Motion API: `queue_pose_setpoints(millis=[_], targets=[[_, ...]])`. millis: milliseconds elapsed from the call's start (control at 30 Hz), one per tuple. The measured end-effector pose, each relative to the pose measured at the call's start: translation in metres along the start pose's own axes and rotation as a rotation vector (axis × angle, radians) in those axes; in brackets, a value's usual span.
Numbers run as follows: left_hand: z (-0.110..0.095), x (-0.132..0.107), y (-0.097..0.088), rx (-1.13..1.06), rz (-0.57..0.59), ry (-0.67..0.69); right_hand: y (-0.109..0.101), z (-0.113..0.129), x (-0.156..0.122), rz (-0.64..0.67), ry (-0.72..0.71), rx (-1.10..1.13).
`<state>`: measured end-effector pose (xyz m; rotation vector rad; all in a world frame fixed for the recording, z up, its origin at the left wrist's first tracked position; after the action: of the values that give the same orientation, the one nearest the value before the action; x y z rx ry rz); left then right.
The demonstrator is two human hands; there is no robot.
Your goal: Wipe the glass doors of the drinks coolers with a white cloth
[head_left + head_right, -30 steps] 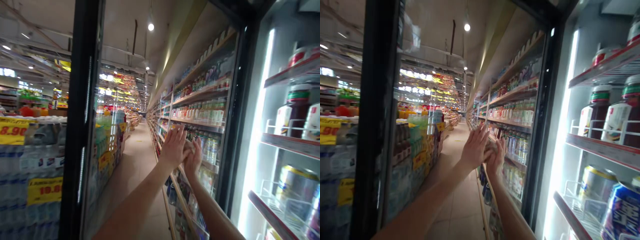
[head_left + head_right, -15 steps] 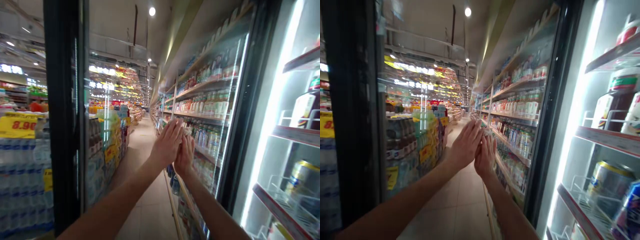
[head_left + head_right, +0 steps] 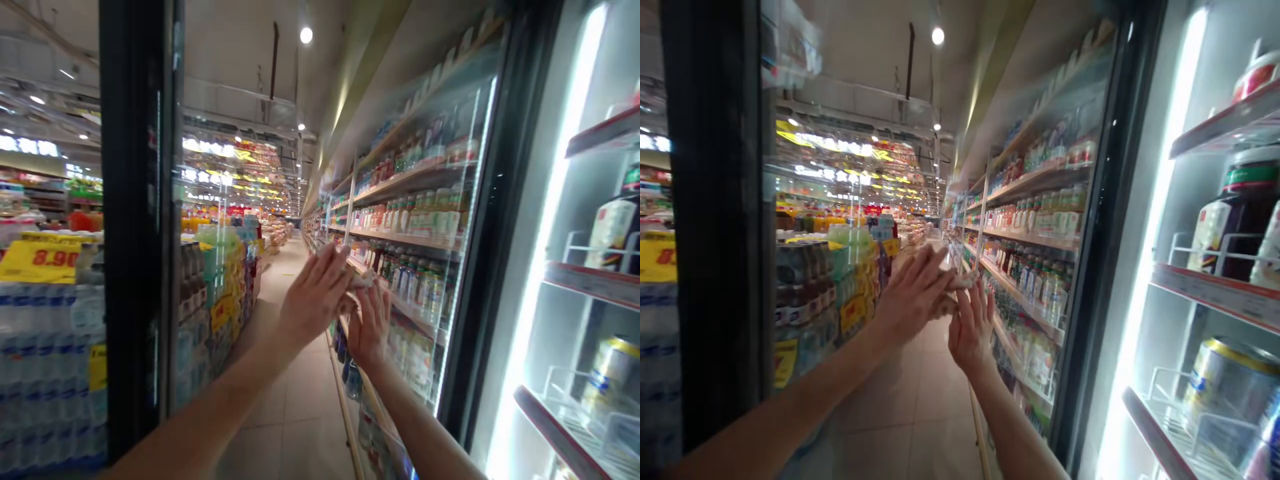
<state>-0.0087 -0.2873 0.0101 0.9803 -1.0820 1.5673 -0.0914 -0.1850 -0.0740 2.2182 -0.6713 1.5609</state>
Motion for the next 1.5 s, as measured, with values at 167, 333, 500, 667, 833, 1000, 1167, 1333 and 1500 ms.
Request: queue_pose_setpoints(millis=[167, 333, 500, 667, 833, 1000, 1167, 1333, 1500], targets=[[0.057, -0.007, -0.036, 0.057, -0.255, -0.395, -0.001, 0.002, 0.003, -0.009, 0.010, 0.004], [0.006, -0.048, -0.016, 0.042, -0.017, 0.003, -0.004, 0.004, 0.003, -0.034, -0.004, -0.004], [0.035, -0.035, -0.038, 0.090, -0.192, -0.308, -0.008, 0.003, 0.002, -0.057, 0.016, -0.018], [0.004, -0.042, -0.029, 0.078, -0.004, -0.047, -0.012, 0.000, -0.001, -0.071, 0.030, -0.009], [0.006, -0.036, -0.033, 0.133, -0.044, -0.138, -0.018, 0.003, 0.001, -0.092, 0.057, 0.045], [0.010, -0.017, -0.038, 0.103, -0.105, -0.149, -0.026, 0.040, 0.024, -0.216, 0.018, 0.306], [0.003, -0.032, -0.036, 0.099, -0.120, -0.134, -0.014, 0.079, 0.051, -0.110, -0.085, 0.452], [0.015, -0.041, -0.039, 0.114, -0.096, -0.174, -0.005, 0.075, 0.062, 0.030, -0.146, 0.273], [0.019, -0.048, -0.032, 0.137, -0.054, -0.200, -0.012, 0.018, 0.053, -0.007, -0.098, 0.062]])
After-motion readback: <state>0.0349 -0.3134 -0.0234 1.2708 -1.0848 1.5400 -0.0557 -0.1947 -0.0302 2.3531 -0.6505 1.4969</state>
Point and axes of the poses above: each hand's wrist, its own x-axis towards the middle knuckle, its own y-axis out of the palm, z = x × y, the point moved 5 cm from there along x, towards the middle knuckle, and after that the axes turned 13 degrees about -y, right-handed, at the moved point
